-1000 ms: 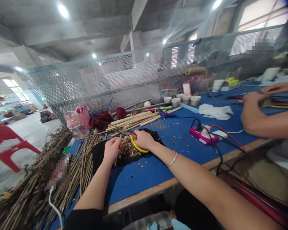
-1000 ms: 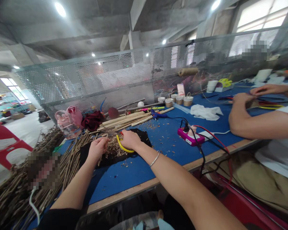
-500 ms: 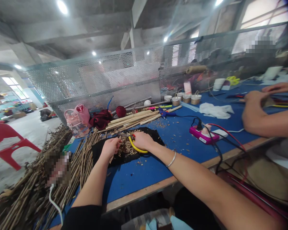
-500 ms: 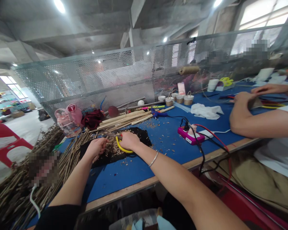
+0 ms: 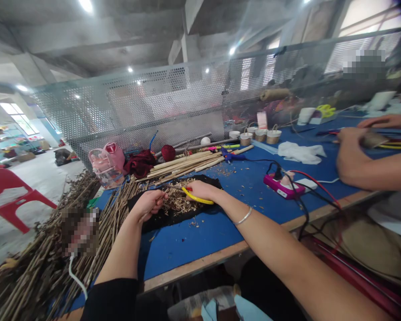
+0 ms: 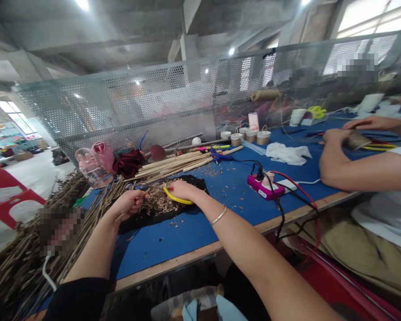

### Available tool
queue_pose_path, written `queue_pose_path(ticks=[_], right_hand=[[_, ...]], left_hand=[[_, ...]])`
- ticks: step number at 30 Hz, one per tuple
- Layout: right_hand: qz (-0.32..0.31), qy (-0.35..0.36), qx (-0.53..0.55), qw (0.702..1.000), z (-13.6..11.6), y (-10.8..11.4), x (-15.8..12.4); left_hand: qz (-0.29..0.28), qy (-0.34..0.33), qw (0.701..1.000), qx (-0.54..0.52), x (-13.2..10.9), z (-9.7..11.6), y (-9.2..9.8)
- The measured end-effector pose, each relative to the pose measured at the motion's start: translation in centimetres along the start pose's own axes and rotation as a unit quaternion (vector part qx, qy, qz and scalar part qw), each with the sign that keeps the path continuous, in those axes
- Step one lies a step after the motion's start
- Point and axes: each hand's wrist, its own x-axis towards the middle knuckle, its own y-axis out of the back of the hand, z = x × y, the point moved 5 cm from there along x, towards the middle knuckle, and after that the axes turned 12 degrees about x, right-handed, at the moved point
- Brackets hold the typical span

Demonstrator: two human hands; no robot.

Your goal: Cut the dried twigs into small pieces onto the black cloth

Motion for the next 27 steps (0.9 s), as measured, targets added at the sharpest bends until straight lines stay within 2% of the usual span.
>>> queue_pose_path(ticks=[4,8,12,14,16,18,20,23,25,27], right_hand=[[-0.035,0.033,0.042,0.998,-0.1,0.3,-0.2],[-0.035,0.051,0.075,0.995,0.0,0.5,-0.2],[-0.049,0.048,0.119,0.991,0.1,0.5,-0.6],[-0.066,0.038,0.142,0.987,0.2,0.5,-1.0],[-0.112,0.017,0.207,0.972,0.3,0.1,-1.3],[-0.186,-0.013,0.323,0.928,0.3,-0.7,-1.5],[-0.27,-0.035,0.443,0.854,0.0,-1.6,-1.6],[-0.378,-0.035,0.556,0.74,-1.1,-2.7,-1.9],[-0.426,-0.02,0.607,0.671,-1.9,-3.2,-2.2],[-0.449,-0.003,0.643,0.621,-2.5,-3.5,-2.5]], left_hand=[[-0.055,-0.008,0.998,-0.028,-0.1,0.1,0.1],[-0.062,-0.03,0.997,-0.046,0.1,0.0,0.0],[-0.081,-0.051,0.989,-0.116,-0.1,0.5,-0.1],[-0.074,-0.076,0.98,-0.17,-0.3,1.1,0.1],[-0.049,-0.101,0.965,-0.235,-0.3,1.6,0.4],[-0.009,-0.108,0.956,-0.271,-0.2,1.7,0.6],[0.031,-0.106,0.956,-0.272,0.1,1.5,0.5],[0.065,-0.109,0.959,-0.253,0.7,0.9,0.3],[0.076,-0.103,0.961,-0.247,1.1,0.4,0.1],[0.087,-0.084,0.962,-0.244,1.4,-0.2,0.0]])
